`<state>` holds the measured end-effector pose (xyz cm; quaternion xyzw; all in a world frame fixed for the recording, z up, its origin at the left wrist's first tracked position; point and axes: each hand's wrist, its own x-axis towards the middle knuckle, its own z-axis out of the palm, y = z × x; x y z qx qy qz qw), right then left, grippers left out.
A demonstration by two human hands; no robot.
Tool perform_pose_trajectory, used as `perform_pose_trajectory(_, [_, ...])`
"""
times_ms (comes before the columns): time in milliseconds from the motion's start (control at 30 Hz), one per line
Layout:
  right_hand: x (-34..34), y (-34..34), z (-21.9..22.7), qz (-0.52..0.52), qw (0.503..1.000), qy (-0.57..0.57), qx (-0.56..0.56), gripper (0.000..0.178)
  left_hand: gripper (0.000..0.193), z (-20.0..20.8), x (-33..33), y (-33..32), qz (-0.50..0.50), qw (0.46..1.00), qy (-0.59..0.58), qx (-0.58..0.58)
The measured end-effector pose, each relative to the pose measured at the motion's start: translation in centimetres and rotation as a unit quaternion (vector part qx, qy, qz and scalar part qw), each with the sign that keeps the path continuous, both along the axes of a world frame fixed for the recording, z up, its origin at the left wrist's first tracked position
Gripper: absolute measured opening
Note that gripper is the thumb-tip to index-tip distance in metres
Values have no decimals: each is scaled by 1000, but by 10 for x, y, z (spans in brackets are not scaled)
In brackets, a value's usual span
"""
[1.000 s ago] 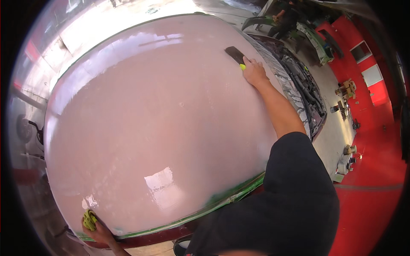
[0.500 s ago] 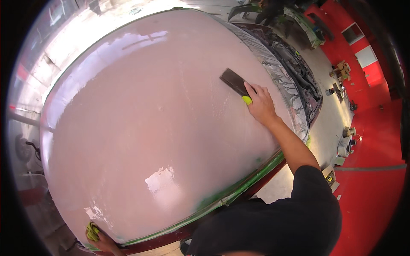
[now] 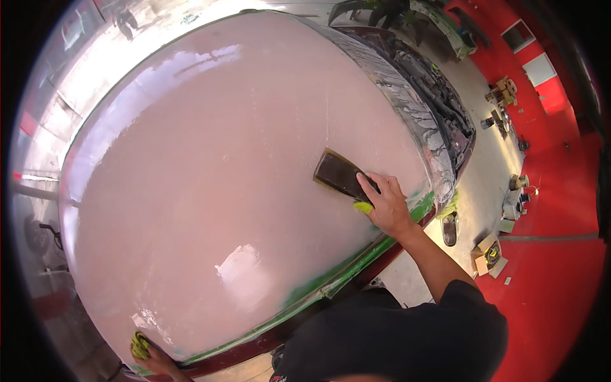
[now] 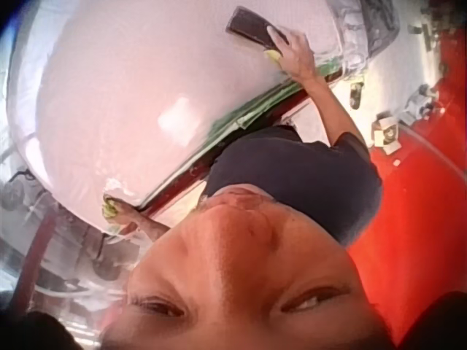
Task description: The person is using a sanding block to sand the roof of a vehicle after applying body filler.
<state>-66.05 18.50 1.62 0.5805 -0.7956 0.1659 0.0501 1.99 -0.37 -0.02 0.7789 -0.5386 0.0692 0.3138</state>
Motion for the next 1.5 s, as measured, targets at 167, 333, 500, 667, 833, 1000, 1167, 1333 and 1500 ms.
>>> perform_pose_trajectory(167, [-79,-45,-12,-34,999,9,11,61,50,-13,41,1,-29,999,18,-15])
perform_pose_trajectory(333, [-236,-150,-31,-218,972,33,84,56,49,-13,22,4,-70,997,-12,4])
perform_pose_trajectory(500, [-213,-134,-54,-178,981,65,47,55,50,12,-32,1,-38,999,-2,7])
perform_pose_trajectory(667, [-11,-15,-1,-28,999,-3,-16,70,52,0,10,6,-45,998,-30,-8])
perform_pose_trajectory(833, [-24,-16,4,31,999,12,7,71,54,0,0,0,-13,999,38,-9])
perform_pose_trajectory(1000, [-179,-153,-29,-91,995,43,16,55,49,-19,47,-3,-69,997,33,-19])
perform_pose_trajectory(1167, [-224,-210,-45,-205,972,72,87,53,48,-3,-8,4,-46,997,49,-34])
perform_pose_trajectory(1333, [-75,-114,-18,-79,997,26,3,57,51,-17,15,3,-38,999,4,-23])
perform_pose_trajectory(1500, [51,-14,18,51,999,8,16,66,50,6,-9,2,7,1000,4,6])
